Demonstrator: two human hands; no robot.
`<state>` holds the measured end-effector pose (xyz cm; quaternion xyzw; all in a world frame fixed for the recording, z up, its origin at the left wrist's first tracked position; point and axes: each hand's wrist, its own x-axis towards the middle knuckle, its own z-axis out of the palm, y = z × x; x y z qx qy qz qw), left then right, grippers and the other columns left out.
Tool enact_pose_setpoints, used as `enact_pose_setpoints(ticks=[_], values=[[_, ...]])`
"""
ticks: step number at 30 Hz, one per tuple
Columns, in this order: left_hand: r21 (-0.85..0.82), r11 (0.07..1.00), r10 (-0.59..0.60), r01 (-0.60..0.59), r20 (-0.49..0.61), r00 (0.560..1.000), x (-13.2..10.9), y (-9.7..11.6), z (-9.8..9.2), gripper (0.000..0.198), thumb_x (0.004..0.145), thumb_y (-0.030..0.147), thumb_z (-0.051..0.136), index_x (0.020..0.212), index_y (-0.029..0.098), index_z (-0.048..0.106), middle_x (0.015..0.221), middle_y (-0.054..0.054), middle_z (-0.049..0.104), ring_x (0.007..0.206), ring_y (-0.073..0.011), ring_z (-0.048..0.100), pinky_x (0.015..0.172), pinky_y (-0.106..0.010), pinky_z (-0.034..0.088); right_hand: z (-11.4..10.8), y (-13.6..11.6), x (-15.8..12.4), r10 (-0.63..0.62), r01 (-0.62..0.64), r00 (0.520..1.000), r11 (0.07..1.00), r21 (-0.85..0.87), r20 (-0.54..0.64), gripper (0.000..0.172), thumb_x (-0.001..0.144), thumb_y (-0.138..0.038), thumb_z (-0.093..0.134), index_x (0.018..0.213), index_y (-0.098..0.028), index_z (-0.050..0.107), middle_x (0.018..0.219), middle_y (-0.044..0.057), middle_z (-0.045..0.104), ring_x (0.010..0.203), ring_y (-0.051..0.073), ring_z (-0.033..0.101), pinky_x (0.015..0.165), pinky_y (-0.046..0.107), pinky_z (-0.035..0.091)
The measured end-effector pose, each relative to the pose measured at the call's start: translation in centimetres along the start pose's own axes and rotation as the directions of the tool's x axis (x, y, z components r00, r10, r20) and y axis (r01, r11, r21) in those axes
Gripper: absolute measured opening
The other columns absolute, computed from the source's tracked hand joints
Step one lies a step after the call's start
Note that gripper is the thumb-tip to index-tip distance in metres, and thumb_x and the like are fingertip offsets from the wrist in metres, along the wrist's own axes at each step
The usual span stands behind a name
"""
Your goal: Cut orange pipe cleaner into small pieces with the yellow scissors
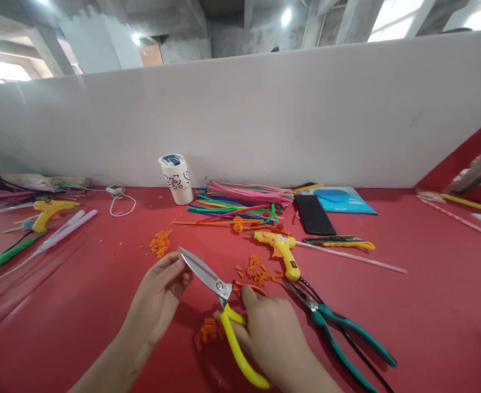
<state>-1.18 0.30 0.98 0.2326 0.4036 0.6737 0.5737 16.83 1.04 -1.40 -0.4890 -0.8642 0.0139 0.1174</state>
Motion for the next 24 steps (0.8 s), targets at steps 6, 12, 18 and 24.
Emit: enact_pose_setpoints(ticks=[6,12,18,24], values=[[-0.020,1.000,-0.006,0.006,-0.016,1.000,0.15,-0.07,0.02,0.003,0.065,0.014,0.065,0.068,0.013,0.064,0.063,0.001,0.060,0.051,-0.0032,0.052,0.052,-0.012,0.044,-0.40,-0.02,-0.01,0.008,-0.008,1.000,1.000,-0.018,-0.002,0.031,0.079,-0.047,0.040,0.064,-0.021,0.044,0.046,0.003,0.057,0.041,0.020,0.055,0.040,0.026,0.015],[-0.037,0.999,0.016,-0.015,0.015,1.000,0.21,-0.25,-0.04,0.001,0.066,0.013,0.064,0.067,0.014,0.064,0.062,0.002,0.060,0.051,-0.0034,0.051,0.052,-0.012,0.044,-0.53,0.02,-0.05,0.009,-0.009,1.000,1.000,-0.010,-0.006,0.030,0.078,-0.048,0.041,0.064,-0.021,0.043,0.046,0.002,0.056,0.041,0.020,0.055,0.041,0.026,0.015],[-0.043,0.999,0.019,-0.018,0.020,1.000,0.27,-0.40,-0.26,0.002,0.066,0.012,0.064,0.067,0.014,0.063,0.063,0.002,0.060,0.052,-0.0036,0.051,0.053,-0.012,0.043,-0.12,0.04,0.05,-0.023,0.023,1.000,0.999,-0.036,-0.021,0.031,0.079,-0.047,0.040,0.064,-0.021,0.045,0.045,0.002,0.057,0.039,0.020,0.054,0.040,0.026,0.013],[-0.040,0.999,-0.001,0.001,0.003,1.000,0.20,-0.07,0.00,0.001,0.066,0.013,0.064,0.066,0.014,0.063,0.061,0.002,0.059,0.051,-0.0034,0.051,0.052,-0.013,0.043,0.11,0.03,-0.03,-0.038,0.036,0.998,0.998,-0.041,-0.056,0.031,0.079,-0.047,0.040,0.063,-0.020,0.045,0.044,0.002,0.056,0.037,0.019,0.052,0.040,0.026,0.013]])
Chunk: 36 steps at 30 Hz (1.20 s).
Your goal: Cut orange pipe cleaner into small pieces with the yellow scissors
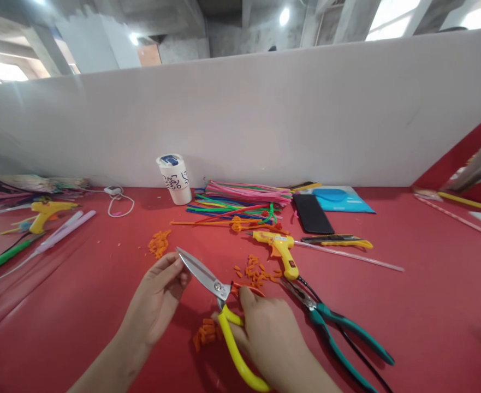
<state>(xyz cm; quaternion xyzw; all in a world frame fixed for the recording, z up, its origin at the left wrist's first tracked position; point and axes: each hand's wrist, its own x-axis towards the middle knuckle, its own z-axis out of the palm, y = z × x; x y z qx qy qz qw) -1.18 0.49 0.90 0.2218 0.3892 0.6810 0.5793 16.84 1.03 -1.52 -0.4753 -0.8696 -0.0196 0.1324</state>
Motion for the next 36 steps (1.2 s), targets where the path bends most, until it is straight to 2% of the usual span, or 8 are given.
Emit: enact_pose_setpoints(ticks=[4,7,13,15,22,27,31,36], values=[[0.038,0.999,-0.002,0.002,0.000,1.000,-0.1,0.1,0.2,0.003,0.066,0.014,0.063,0.064,0.014,0.061,0.059,0.002,0.058,0.050,-0.0039,0.049,0.051,-0.013,0.041,-0.7,-0.2,0.2,0.082,-0.089,0.995,0.988,0.129,0.062,0.032,0.078,-0.047,0.041,0.061,-0.021,0.043,0.045,0.002,0.054,0.037,0.015,0.047,0.040,0.025,0.017],[0.115,0.993,-0.042,0.039,0.024,0.999,-0.3,0.0,0.2,0.005,0.067,0.016,0.062,0.064,0.014,0.060,0.058,0.001,0.058,0.050,-0.0046,0.048,0.050,-0.014,0.039,-0.9,-0.4,0.6,0.226,-0.262,0.964,0.888,0.377,0.139,0.033,0.075,-0.046,0.046,0.055,-0.021,0.036,0.044,-0.003,0.045,0.039,0.011,0.040,0.039,0.023,0.020],[0.489,0.872,-0.118,0.030,0.150,0.982,-1.0,-0.5,0.9,0.006,0.066,0.019,0.060,0.063,0.014,0.057,0.054,0.003,0.054,0.048,-0.0064,0.046,0.050,-0.017,0.037,-1.1,-0.9,1.2,0.331,-0.482,0.861,0.290,0.827,0.386,0.023,0.073,-0.042,0.045,0.069,-0.019,0.045,0.041,-0.010,0.036,0.028,0.005,0.029,0.030,0.018,0.024],[0.610,0.792,-0.142,-0.005,0.192,0.971,-1.4,-1.0,1.1,0.006,0.066,0.018,0.059,0.061,0.015,0.056,0.051,0.004,0.051,0.048,-0.0071,0.044,0.050,-0.018,0.035,-1.3,-1.1,1.3,0.336,-0.497,0.844,0.198,0.845,0.418,0.027,0.071,-0.045,0.047,0.077,-0.018,0.047,0.041,-0.010,0.040,0.026,0.005,0.030,0.027,0.017,0.023],[0.725,0.685,-0.165,-0.069,0.247,0.955,-2.1,-2.3,1.1,0.007,0.063,0.013,0.053,0.057,0.016,0.054,0.051,0.004,0.046,0.049,-0.0091,0.042,0.048,-0.020,0.033,-2.4,-1.4,1.3,0.290,-0.492,0.857,0.217,0.843,0.425,0.015,0.068,-0.031,0.049,0.062,-0.018,0.045,0.041,-0.009,0.040,0.027,0.003,0.031,0.027,0.014,0.024],[0.545,0.827,-0.329,0.139,0.268,0.905,-1.9,-1.9,1.2,0.015,0.068,0.026,0.057,0.061,0.013,0.058,0.053,0.000,0.054,0.047,-0.0091,0.046,0.048,-0.020,0.035,-2.4,-1.6,1.1,0.301,-0.523,0.839,0.222,0.823,0.453,0.012,0.070,-0.028,0.047,0.063,-0.019,0.044,0.040,-0.010,0.034,0.028,0.003,0.029,0.027,0.014,0.023],[0.453,0.837,-0.455,0.308,0.262,0.851,-1.8,-2.0,1.0,0.016,0.066,0.026,0.062,0.063,0.011,0.059,0.055,-0.002,0.057,0.045,-0.0078,0.047,0.047,-0.020,0.034,-2.4,-1.7,0.9,0.273,-0.473,0.872,0.255,0.844,0.406,0.011,0.070,-0.028,0.048,0.066,-0.019,0.044,0.046,-0.009,0.039,0.030,0.003,0.031,0.029,0.014,0.024],[0.436,0.841,-0.456,0.322,0.248,0.855,-1.8,-2.2,0.9,0.010,0.064,0.019,0.062,0.059,0.012,0.058,0.049,0.000,0.054,0.041,-0.0066,0.044,0.044,-0.019,0.032,-2.3,-1.1,0.9,0.214,-0.428,0.902,0.334,0.840,0.375,0.013,0.070,-0.030,0.048,0.067,-0.018,0.047,0.045,-0.009,0.038,0.032,0.004,0.033,0.031,0.016,0.025]])
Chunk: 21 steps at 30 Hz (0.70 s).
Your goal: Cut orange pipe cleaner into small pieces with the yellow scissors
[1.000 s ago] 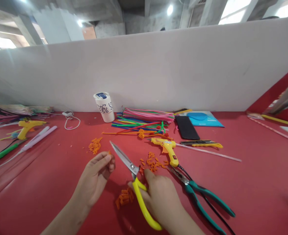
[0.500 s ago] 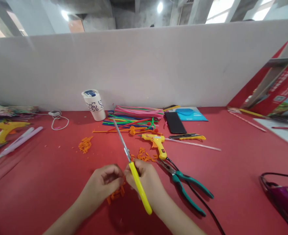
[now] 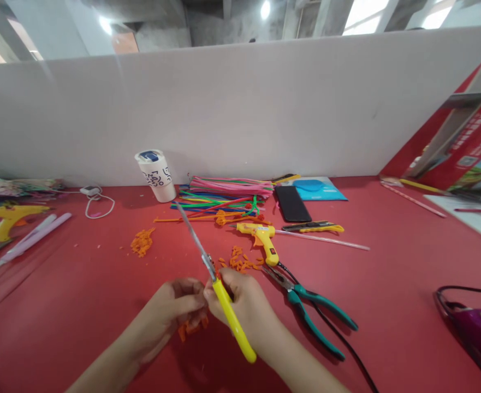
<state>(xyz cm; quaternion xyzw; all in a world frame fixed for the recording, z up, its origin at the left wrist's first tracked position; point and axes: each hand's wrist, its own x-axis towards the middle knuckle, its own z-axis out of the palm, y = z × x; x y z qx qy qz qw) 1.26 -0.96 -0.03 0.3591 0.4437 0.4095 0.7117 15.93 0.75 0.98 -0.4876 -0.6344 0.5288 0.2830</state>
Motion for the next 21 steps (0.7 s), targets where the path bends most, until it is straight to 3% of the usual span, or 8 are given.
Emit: enact_pose_setpoints(ticks=[4,10,18,21], values=[[0.017,1.000,-0.002,0.002,-0.019,1.000,0.0,0.0,0.1,0.008,0.063,0.017,0.061,0.059,0.013,0.056,0.048,0.001,0.055,0.040,-0.0063,0.043,0.044,-0.019,0.031,-0.4,0.4,0.3,-0.118,0.120,0.993,0.985,-0.124,0.021,0.006,0.065,-0.021,0.049,0.062,-0.017,0.046,0.049,-0.007,0.039,0.042,0.006,0.035,0.039,0.017,0.029],[0.054,0.999,0.001,0.000,-0.015,1.000,-0.1,0.1,0.1,0.008,0.063,0.018,0.062,0.060,0.012,0.058,0.050,0.000,0.056,0.041,-0.0062,0.044,0.044,-0.018,0.032,-0.6,0.2,0.4,-0.155,0.164,0.985,0.975,-0.150,0.074,0.004,0.064,-0.014,0.047,0.062,-0.017,0.045,0.053,-0.006,0.042,0.048,0.006,0.037,0.042,0.016,0.029],[0.164,0.986,-0.023,0.014,0.055,0.998,-0.1,0.3,-0.3,0.010,0.063,0.021,0.063,0.063,0.012,0.063,0.051,-0.001,0.056,0.041,-0.0067,0.045,0.044,-0.019,0.034,-0.8,0.3,0.2,-0.190,0.215,0.974,0.947,-0.237,0.125,0.017,0.066,-0.020,0.049,0.056,-0.019,0.035,0.051,-0.008,0.037,0.047,0.006,0.029,0.041,0.016,0.023],[0.246,0.969,0.027,-0.023,-0.014,1.000,0.3,0.4,-0.7,0.008,0.063,0.019,0.060,0.058,0.013,0.060,0.048,0.001,0.052,0.041,-0.0072,0.043,0.044,-0.020,0.033,-1.2,0.4,0.6,-0.161,0.158,0.987,0.932,-0.327,0.017,0.017,0.064,-0.019,0.047,0.055,-0.020,0.033,0.050,-0.008,0.034,0.047,0.006,0.029,0.041,0.017,0.022]])
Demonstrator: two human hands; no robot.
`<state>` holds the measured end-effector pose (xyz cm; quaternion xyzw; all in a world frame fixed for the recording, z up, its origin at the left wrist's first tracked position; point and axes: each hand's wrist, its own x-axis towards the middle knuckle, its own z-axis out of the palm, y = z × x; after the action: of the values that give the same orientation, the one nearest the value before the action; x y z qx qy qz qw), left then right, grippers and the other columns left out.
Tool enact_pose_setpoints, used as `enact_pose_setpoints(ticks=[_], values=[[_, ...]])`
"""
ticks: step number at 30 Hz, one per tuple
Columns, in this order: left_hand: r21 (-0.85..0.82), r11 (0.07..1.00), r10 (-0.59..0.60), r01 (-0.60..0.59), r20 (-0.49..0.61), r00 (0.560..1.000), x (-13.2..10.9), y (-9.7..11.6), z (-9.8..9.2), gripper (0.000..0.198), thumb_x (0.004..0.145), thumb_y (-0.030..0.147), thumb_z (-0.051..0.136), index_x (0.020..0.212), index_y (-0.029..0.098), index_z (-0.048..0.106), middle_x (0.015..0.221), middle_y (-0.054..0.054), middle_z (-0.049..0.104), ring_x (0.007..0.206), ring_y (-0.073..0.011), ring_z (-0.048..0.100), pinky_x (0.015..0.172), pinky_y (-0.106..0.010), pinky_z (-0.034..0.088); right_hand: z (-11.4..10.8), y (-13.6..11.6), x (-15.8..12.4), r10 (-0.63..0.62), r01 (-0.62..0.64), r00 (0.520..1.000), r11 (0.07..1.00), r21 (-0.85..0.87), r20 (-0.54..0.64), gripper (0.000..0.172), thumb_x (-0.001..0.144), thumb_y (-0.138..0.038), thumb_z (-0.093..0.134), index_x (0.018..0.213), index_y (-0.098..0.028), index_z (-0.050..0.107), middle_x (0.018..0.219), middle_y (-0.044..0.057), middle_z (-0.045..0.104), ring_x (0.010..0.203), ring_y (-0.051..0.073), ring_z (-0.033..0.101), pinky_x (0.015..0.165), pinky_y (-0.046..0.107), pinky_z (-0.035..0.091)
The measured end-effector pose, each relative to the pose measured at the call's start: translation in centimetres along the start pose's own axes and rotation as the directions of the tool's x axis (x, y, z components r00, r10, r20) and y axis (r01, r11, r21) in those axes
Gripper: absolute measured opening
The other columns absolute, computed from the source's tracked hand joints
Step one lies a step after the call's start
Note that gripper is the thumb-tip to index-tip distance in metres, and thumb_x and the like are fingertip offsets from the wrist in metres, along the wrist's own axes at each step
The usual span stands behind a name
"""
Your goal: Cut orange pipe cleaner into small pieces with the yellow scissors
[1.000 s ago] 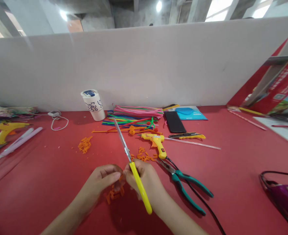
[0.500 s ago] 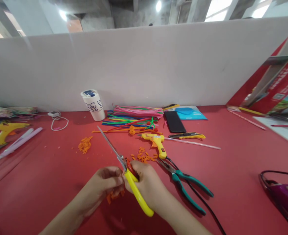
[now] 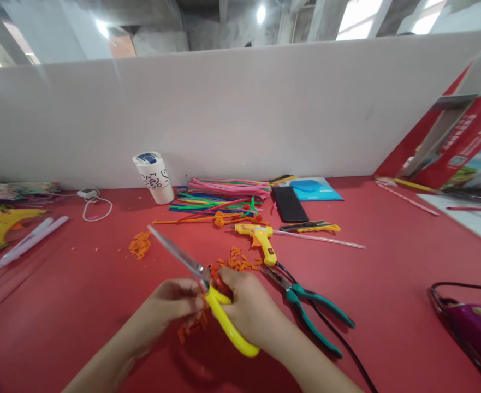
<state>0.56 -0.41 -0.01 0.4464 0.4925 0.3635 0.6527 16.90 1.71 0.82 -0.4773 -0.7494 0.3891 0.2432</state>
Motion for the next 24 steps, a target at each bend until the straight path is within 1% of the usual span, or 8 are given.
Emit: enact_pose_setpoints(ticks=[2,4,8,11,14,19,22,24], values=[[0.137,0.989,0.064,-0.048,-0.114,0.991,0.3,0.1,-0.6,0.009,0.064,0.019,0.058,0.056,0.014,0.057,0.047,0.002,0.050,0.042,-0.0082,0.042,0.046,-0.021,0.032,-0.5,0.5,0.6,0.089,-0.099,0.990,0.991,-0.091,-0.110,0.015,0.064,-0.020,0.046,0.057,-0.020,0.033,0.050,-0.007,0.034,0.047,0.007,0.032,0.042,0.018,0.024],[0.348,0.933,0.183,-0.095,-0.228,0.956,0.6,0.2,-1.3,0.012,0.067,0.022,0.055,0.057,0.016,0.056,0.048,0.003,0.048,0.044,-0.0098,0.042,0.047,-0.022,0.031,-1.3,1.4,1.3,0.174,-0.218,0.958,0.958,-0.186,-0.228,0.016,0.065,-0.020,0.046,0.056,-0.021,0.032,0.049,-0.007,0.033,0.046,0.008,0.033,0.042,0.019,0.024],[0.670,0.725,0.445,-0.160,-0.277,0.852,1.1,0.4,-3.0,0.014,0.070,0.023,0.052,0.058,0.018,0.057,0.057,0.001,0.052,0.056,-0.0137,0.046,0.054,-0.023,0.031,-2.6,3.2,2.4,0.222,-0.317,0.921,0.906,-0.281,-0.321,0.016,0.065,-0.021,0.046,0.054,-0.022,0.035,0.045,-0.006,0.032,0.041,0.009,0.029,0.042,0.022,0.020],[0.765,0.628,0.524,-0.143,-0.279,0.805,1.4,0.3,-4.2,0.020,0.073,0.026,0.050,0.055,0.019,0.056,0.056,0.001,0.051,0.056,-0.0147,0.046,0.055,-0.025,0.030,-2.9,3.8,2.6,0.219,-0.332,0.915,0.886,-0.324,-0.339,0.016,0.068,-0.023,0.044,0.054,-0.022,0.037,0.044,-0.005,0.034,0.040,0.010,0.028,0.043,0.023,0.019],[0.796,0.589,0.565,-0.139,-0.283,0.775,1.7,0.0,-5.4,0.030,0.075,0.029,0.048,0.047,0.019,0.051,0.053,0.001,0.046,0.052,-0.0144,0.043,0.055,-0.026,0.030,-2.8,3.7,2.4,0.212,-0.335,0.912,0.878,-0.342,-0.351,0.015,0.070,-0.026,0.042,0.056,-0.022,0.039,0.045,-0.004,0.035,0.041,0.010,0.028,0.043,0.023,0.019],[0.858,0.506,0.666,-0.086,-0.326,0.670,2.4,-0.5,-6.7,0.004,0.067,0.023,0.057,0.064,0.020,0.056,0.080,-0.003,0.049,0.076,-0.0193,0.048,0.073,-0.033,0.037,-2.3,3.3,2.3,0.192,-0.320,0.918,0.874,-0.365,-0.346,0.016,0.068,-0.025,0.045,0.055,-0.021,0.037,0.045,-0.005,0.034,0.042,0.009,0.025,0.043,0.022,0.018],[0.874,0.474,0.645,-0.106,-0.262,0.718,2.5,-0.5,-6.3,0.014,0.071,0.024,0.053,0.058,0.019,0.053,0.090,-0.005,0.049,0.087,-0.0206,0.047,0.081,-0.037,0.035,-1.8,3.0,2.2,0.177,-0.305,0.924,0.875,-0.375,-0.339,0.016,0.067,-0.022,0.046,0.055,-0.021,0.036,0.045,-0.006,0.033,0.042,0.009,0.024,0.043,0.023,0.017],[0.859,0.476,0.615,-0.190,-0.170,0.770,2.2,-0.3,-5.4,0.007,0.072,0.020,0.051,0.067,0.019,0.055,0.092,-0.005,0.048,0.088,-0.0193,0.047,0.080,-0.034,0.037,-1.5,2.8,2.1,0.166,-0.291,0.929,0.880,-0.376,-0.332,0.017,0.067,-0.021,0.047,0.055,-0.021,0.035,0.046,-0.005,0.033,0.043,0.009,0.024,0.044,0.023,0.016]])
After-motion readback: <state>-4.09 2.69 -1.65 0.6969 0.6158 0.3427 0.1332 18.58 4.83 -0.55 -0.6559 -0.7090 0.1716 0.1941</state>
